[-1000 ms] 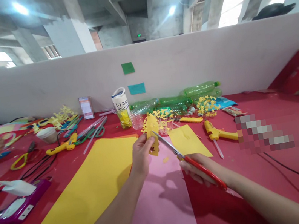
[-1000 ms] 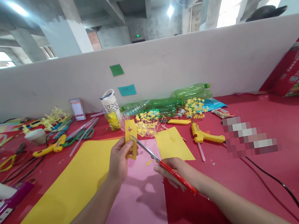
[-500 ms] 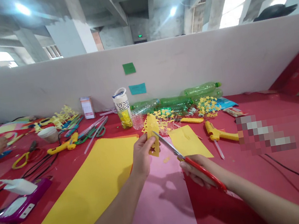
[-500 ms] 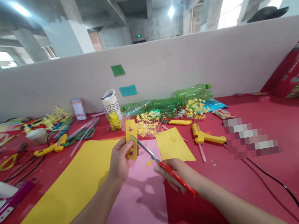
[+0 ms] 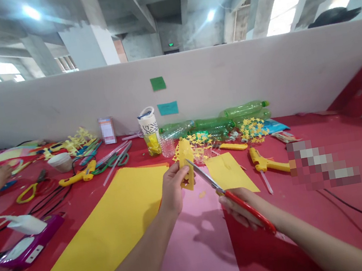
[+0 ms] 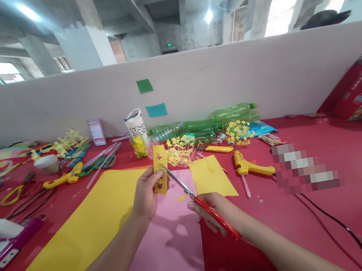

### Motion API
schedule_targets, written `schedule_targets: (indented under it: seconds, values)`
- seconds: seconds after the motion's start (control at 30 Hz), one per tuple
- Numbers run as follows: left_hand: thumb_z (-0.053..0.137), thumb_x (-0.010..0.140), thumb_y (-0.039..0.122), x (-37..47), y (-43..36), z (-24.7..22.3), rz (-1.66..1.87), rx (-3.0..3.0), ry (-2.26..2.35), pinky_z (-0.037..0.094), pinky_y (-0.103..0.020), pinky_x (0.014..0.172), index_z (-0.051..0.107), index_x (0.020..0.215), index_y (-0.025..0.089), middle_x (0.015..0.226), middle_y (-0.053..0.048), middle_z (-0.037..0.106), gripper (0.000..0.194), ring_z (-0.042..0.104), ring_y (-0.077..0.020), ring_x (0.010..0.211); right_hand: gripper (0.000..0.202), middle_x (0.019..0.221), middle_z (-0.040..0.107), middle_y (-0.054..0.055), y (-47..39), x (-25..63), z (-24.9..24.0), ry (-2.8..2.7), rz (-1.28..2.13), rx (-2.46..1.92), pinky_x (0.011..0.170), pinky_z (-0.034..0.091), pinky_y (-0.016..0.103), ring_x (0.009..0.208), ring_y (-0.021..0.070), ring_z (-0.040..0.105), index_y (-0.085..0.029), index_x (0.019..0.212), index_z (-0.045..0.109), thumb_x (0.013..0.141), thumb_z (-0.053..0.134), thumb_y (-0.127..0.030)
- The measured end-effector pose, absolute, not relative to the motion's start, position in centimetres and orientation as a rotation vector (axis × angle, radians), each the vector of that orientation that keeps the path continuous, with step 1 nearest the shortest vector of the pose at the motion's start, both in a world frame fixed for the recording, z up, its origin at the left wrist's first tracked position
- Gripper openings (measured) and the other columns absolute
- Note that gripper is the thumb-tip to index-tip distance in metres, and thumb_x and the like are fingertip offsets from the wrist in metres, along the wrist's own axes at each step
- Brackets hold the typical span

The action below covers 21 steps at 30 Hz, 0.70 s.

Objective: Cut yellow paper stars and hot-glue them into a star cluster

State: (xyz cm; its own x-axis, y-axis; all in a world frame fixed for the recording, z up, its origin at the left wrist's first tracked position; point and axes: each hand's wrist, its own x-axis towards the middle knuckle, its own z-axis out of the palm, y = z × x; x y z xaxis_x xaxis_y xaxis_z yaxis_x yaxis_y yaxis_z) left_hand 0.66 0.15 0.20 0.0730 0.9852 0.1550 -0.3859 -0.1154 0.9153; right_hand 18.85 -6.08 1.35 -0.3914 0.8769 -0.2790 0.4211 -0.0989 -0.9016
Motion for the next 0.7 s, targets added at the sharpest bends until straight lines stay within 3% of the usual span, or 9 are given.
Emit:
schedule_targets:
  seconds: [0.47, 0.7]
  values:
    - [0.055, 0.076, 0.027, 0.4, 0.3, 0.2, 1.380, 1.133, 0.772, 0.042, -0.023, 0.053, 0.056, 0.073, 0.014, 0.060, 0.001, 0.056, 0.013, 0.052, -0.0102, 0.052, 0.043, 0.035, 0.038, -0.008, -5.8, 18.9, 1.1, -1.766, 1.529, -1.443, 0.028, 0.022, 0.016, 0.024, 0.0044, 0.030, -0.019, 0.064, 0.039, 0.079, 0.041, -0.059]
    - [0.058, 0.073, 0.026, -0.4, 0.9, 0.5, 1.459, 1.128, 0.831, 0.034, -0.017, 0.047, 0.050, 0.063, 0.016, 0.053, 0.006, 0.046, 0.016, 0.043, -0.0054, 0.047, 0.045, 0.036, 0.039, -0.008, -5.4, 19.3, 0.7, -1.792, 1.524, -1.423, 0.029, 0.025, 0.016, 0.026, 0.0043, 0.030, -0.018, 0.065, 0.040, 0.079, 0.041, -0.061]
